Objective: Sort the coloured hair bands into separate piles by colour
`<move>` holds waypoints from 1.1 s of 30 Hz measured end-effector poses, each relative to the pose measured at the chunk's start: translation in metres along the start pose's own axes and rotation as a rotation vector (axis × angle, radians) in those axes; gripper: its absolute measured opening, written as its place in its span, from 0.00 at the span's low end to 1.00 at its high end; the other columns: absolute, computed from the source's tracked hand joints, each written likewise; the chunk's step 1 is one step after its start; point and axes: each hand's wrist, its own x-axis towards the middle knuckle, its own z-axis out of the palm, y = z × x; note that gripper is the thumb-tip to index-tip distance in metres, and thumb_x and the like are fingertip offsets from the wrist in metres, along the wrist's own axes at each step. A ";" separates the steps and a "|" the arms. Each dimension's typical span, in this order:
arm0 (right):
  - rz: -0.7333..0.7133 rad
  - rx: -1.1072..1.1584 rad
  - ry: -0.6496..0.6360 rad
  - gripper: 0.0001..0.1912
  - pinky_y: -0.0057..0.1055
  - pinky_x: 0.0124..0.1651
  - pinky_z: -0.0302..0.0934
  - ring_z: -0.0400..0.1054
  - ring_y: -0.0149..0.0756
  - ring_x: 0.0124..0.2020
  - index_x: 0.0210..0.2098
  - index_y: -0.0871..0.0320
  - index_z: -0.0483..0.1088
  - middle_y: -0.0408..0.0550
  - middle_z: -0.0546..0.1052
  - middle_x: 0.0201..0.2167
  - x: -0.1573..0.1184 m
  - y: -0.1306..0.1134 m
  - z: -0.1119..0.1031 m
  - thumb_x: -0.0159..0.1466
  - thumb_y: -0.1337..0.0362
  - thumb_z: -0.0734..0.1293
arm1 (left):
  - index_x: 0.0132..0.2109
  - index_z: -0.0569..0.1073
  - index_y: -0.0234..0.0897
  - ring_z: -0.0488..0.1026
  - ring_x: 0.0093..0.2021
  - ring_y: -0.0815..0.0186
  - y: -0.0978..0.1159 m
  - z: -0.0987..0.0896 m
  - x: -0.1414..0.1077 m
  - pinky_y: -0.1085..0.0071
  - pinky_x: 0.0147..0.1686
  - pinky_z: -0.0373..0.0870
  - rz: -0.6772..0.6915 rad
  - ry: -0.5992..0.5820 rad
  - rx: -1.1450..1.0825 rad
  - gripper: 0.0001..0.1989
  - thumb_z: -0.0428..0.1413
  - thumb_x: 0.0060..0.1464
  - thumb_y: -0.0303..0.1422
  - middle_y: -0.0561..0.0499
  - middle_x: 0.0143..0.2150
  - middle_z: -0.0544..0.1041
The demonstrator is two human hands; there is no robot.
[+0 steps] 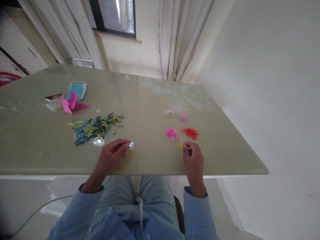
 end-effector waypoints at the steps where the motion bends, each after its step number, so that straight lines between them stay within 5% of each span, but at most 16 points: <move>1: -0.026 -0.070 0.015 0.17 0.35 0.35 0.63 0.67 0.37 0.29 0.36 0.57 0.73 0.51 0.76 0.32 0.002 0.009 -0.005 0.64 0.50 0.62 | 0.40 0.82 0.35 0.71 0.24 0.71 0.000 0.000 0.000 0.77 0.25 0.69 -0.002 -0.002 0.007 0.13 0.61 0.55 0.40 0.52 0.29 0.78; 8: -0.139 -0.238 -0.026 0.19 0.38 0.40 0.64 0.68 0.39 0.32 0.36 0.57 0.74 0.54 0.76 0.35 0.008 0.033 -0.010 0.68 0.52 0.58 | 0.39 0.81 0.34 0.70 0.23 0.71 0.003 0.000 0.001 0.77 0.25 0.69 -0.008 0.027 0.035 0.12 0.61 0.54 0.39 0.52 0.27 0.77; 19: -0.185 -0.127 0.078 0.15 0.32 0.35 0.64 0.69 0.35 0.29 0.37 0.58 0.76 0.50 0.77 0.33 -0.018 0.023 -0.012 0.68 0.55 0.64 | 0.39 0.81 0.34 0.71 0.23 0.71 0.005 0.000 0.002 0.76 0.24 0.67 -0.031 0.038 0.020 0.13 0.62 0.53 0.40 0.52 0.26 0.77; 26: -0.267 -0.159 -0.009 0.16 0.30 0.33 0.61 0.68 0.33 0.25 0.37 0.58 0.78 0.47 0.79 0.29 -0.040 0.013 -0.002 0.69 0.53 0.64 | 0.40 0.81 0.34 0.70 0.23 0.70 0.003 0.000 0.003 0.75 0.25 0.67 -0.036 0.027 0.017 0.15 0.60 0.54 0.42 0.52 0.25 0.76; 29: -0.295 -0.236 0.061 0.20 0.30 0.33 0.60 0.69 0.34 0.25 0.39 0.59 0.79 0.49 0.81 0.30 -0.038 0.017 0.003 0.71 0.52 0.62 | 0.41 0.81 0.34 0.70 0.24 0.68 0.004 -0.012 0.011 0.74 0.25 0.66 0.007 0.035 0.140 0.16 0.57 0.55 0.42 0.52 0.25 0.76; 33: -0.390 -0.301 0.112 0.20 0.30 0.35 0.60 0.71 0.35 0.28 0.40 0.60 0.79 0.51 0.82 0.33 -0.038 0.022 0.008 0.73 0.54 0.61 | 0.43 0.81 0.35 0.72 0.29 0.65 0.013 -0.040 0.042 0.70 0.33 0.69 0.175 0.091 0.578 0.15 0.53 0.59 0.38 0.47 0.34 0.80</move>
